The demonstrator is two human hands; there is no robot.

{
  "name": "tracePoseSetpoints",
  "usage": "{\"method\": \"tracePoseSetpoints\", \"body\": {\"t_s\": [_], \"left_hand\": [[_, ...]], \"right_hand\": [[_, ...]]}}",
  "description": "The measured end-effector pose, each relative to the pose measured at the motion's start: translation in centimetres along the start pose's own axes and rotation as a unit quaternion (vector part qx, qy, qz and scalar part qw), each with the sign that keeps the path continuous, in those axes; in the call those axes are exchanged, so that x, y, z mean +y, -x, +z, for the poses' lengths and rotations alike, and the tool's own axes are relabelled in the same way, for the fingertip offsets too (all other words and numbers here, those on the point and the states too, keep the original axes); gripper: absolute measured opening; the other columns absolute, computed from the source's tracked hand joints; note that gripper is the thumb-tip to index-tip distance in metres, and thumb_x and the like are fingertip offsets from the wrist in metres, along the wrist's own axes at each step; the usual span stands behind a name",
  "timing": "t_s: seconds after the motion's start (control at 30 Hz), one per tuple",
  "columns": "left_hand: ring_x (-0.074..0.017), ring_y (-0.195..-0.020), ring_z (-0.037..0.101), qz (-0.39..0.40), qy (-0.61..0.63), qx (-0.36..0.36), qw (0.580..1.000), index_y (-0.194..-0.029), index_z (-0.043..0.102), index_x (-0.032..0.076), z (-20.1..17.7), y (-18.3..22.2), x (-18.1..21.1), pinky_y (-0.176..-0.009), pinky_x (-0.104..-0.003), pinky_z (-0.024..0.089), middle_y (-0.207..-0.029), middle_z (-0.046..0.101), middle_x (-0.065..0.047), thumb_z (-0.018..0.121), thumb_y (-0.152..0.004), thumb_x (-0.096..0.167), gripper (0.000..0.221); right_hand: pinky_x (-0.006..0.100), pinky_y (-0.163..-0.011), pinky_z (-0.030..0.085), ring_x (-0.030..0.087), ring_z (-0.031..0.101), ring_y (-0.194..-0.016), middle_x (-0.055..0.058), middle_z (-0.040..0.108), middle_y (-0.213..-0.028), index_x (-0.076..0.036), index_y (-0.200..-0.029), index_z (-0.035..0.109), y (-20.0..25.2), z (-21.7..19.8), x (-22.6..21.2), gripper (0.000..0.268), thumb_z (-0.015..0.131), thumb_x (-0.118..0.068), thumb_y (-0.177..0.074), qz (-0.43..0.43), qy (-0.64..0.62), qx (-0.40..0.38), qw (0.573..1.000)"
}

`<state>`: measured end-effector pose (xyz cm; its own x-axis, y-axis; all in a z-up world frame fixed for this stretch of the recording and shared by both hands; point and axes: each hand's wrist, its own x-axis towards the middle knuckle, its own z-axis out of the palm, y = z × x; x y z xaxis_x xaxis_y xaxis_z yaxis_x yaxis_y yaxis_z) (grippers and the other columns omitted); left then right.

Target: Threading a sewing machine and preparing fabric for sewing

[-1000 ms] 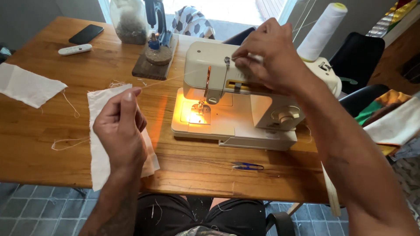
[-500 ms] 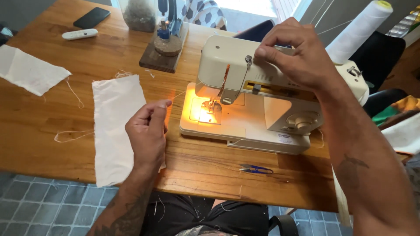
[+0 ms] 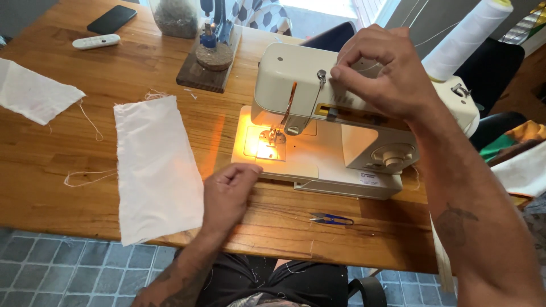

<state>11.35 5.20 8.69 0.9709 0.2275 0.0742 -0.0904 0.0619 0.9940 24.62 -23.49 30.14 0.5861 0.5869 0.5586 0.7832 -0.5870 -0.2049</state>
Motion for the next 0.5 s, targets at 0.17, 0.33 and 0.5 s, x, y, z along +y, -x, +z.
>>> {"method": "tracePoseSetpoints", "body": {"t_s": [0.17, 0.33, 0.5], "left_hand": [[-0.0039, -0.075, 0.075, -0.006, -0.051, -0.04, 0.998, -0.107, 0.097, 0.015, 1.5, 1.8, -0.7, -0.073, -0.023, 0.06, -0.09, 0.094, 0.003, 0.085, -0.102, 0.026, 0.017], [-0.0046, -0.089, 0.083, -0.035, -0.057, -0.067, 0.995, -0.104, 0.098, 0.012, 2.9, 1.8, -1.1, -0.084, -0.022, 0.063, -0.097, 0.095, 0.003, 0.085, -0.101, 0.027, 0.02], [-0.0169, -0.083, 0.079, -0.013, -0.062, -0.053, 0.997, -0.102, 0.097, 0.013, 5.0, 1.0, -3.4, -0.077, -0.031, 0.071, -0.086, 0.088, -0.013, 0.091, -0.098, 0.023, 0.013]], "right_hand": [[0.054, -0.115, 0.028, 0.024, 0.072, -0.118, 0.0, 0.081, -0.113, -0.014, -0.097, 0.076, 1.4, 0.6, -1.6, 0.022, 0.088, -0.013, -0.116, -0.046, 0.038, 0.027, 0.998], [0.05, -0.119, 0.031, 0.047, 0.074, -0.121, 0.027, 0.077, -0.115, -0.005, -0.102, 0.071, 5.8, 4.9, -5.9, 0.004, 0.073, -0.006, -0.098, -0.13, 0.249, 0.347, 0.895], [0.045, -0.095, 0.049, 0.037, 0.073, -0.084, 0.009, 0.08, -0.091, -0.011, -0.098, 0.083, 10.5, 14.1, -5.5, 0.009, 0.088, -0.018, -0.096, -0.116, 0.114, 0.354, 0.921]]}}
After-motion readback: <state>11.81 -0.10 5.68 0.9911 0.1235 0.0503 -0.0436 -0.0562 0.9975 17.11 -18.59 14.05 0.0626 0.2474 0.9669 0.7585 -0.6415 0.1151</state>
